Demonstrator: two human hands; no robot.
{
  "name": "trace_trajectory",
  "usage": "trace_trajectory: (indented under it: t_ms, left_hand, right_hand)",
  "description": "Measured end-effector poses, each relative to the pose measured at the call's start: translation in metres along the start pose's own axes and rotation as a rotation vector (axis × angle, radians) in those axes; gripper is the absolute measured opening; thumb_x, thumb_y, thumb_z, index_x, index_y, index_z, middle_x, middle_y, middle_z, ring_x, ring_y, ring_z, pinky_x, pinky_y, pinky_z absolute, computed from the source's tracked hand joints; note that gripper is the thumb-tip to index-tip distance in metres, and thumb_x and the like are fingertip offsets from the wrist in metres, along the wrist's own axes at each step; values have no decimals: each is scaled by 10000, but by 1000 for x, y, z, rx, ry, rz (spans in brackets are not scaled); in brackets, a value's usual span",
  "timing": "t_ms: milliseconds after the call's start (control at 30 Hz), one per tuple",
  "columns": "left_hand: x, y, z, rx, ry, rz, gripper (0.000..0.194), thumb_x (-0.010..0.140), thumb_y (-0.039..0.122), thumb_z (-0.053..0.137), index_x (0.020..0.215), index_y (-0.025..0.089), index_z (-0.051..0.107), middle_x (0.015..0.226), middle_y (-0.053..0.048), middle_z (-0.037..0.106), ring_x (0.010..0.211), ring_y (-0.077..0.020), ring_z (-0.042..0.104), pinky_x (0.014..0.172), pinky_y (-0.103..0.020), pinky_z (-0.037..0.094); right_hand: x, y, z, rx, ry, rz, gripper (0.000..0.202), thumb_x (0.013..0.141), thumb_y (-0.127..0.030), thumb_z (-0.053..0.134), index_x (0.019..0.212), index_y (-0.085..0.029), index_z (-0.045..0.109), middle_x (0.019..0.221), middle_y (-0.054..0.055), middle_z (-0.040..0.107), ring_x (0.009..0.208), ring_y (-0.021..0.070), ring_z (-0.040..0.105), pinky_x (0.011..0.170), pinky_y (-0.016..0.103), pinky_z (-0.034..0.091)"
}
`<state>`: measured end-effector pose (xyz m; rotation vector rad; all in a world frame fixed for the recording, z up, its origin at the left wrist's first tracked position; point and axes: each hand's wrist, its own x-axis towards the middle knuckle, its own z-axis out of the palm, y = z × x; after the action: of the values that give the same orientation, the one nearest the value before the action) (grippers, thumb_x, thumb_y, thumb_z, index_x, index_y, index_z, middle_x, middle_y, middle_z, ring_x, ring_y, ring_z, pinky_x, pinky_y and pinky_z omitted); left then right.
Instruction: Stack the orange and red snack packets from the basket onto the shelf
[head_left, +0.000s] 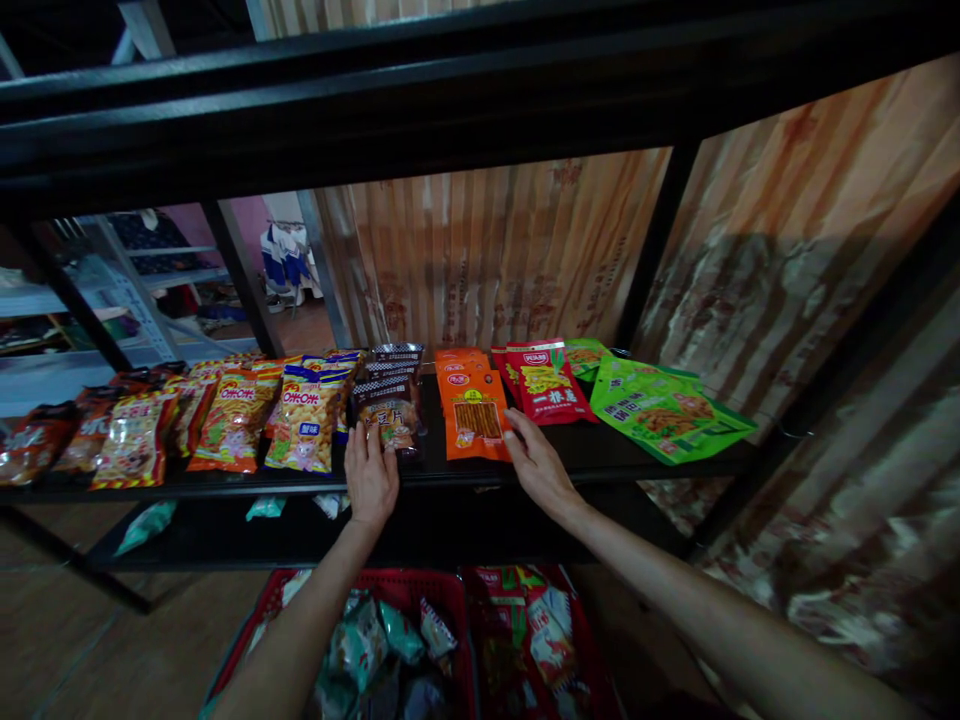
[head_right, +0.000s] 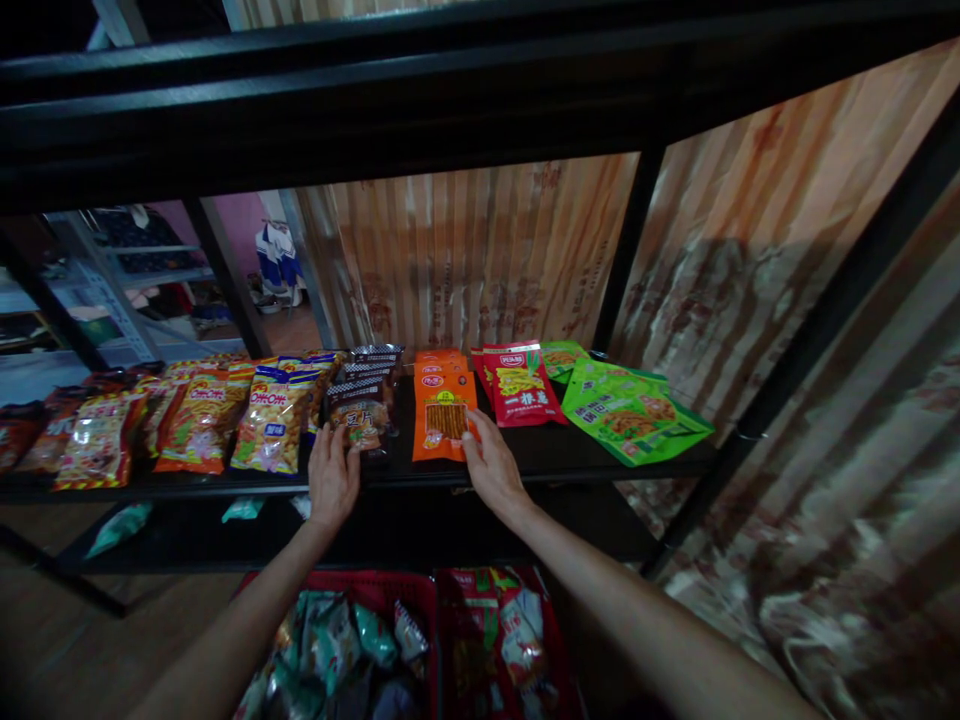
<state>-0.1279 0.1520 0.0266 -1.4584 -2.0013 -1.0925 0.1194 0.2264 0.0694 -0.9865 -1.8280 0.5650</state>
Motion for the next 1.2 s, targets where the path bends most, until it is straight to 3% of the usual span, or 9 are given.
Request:
trace_trajectory:
  t_ms: [100,200,333,500,667,833,967,1067,1200]
  left_hand:
    - [24,4,0,102,-49,-101,536,896,355,378,1321,39,464,1374,-279,447,1282,-354,429,1007,-521,384]
    - [36,9,2,185,-99,-108,587,879,403,407,1331,30,457,1390,-289,422,1217,-385,489,952,-513,425]
    - [37,9,8,222,-112,-85,601,875,431,417,1342,53,454,1406,-282,405,1195,-389,508,923,-495,447]
    - [35,1,17,198,-73,-54,596,878,432,406,1342,61,452,1407,-293,393,1189,-383,511,897,-504,461]
    - [35,0,21,173,-51,-29,596,890,399,380,1362,36,414,1424,-295,367,1232,-387,466,929,-517,435]
    - [37,2,23,110,-12,-28,587,889,407,390,1361,58,413,1409,-293,388,1257,-378,444,942,-535,423]
    - [35,4,21,123,-8,-23,599,899,442,373,1346,46,432,1393,-303,403,1278,-397,414,964,-564,392]
    - [33,3,21,121,-15,-15,600,905,440,367,1335,28,441,1391,-312,401,1298,-405,386,982,-570,373]
    - [30,-1,20,70,38,18,547,910,402,375,1354,87,430,1411,-265,405,1352,-382,313,1018,-583,336]
  right_hand:
    - [2,-9,9,6,-47,-27,463,883,-415,382,1272,-196,507,1361,126,504,1282,237,451,1096,459,325]
    - [7,-27,26,39,-151,-30,469,895,-391,358,1299,-189,483,1357,122,515,1272,226,465,1089,453,339]
    - [19,-48,60,85,-265,7,490,907,-364,341,1332,-149,455,1379,136,495,1291,227,447,1094,444,331]
    - [31,-55,104,142,-326,17,455,917,-341,338,1320,-184,479,1371,102,512,1285,213,452,1101,438,323]
    - [36,-53,124,124,-366,36,470,920,-350,341,1308,-137,498,1390,117,488,1313,203,416,1127,392,286]
    - [37,-51,126,117,-325,51,431,918,-340,365,1298,-198,512,1396,69,492,1328,187,396,1138,396,268]
    - [31,-52,117,77,-336,27,443,923,-339,347,1314,-193,495,1408,76,476,1344,192,372,1137,403,269]
    - [25,-52,97,46,-292,-33,468,928,-352,324,1330,-166,474,1434,103,438,1359,199,347,1135,411,271]
    - [27,-38,56,7,-136,-128,479,933,-367,304,1324,-152,476,1441,123,421,1360,196,343,1142,404,254]
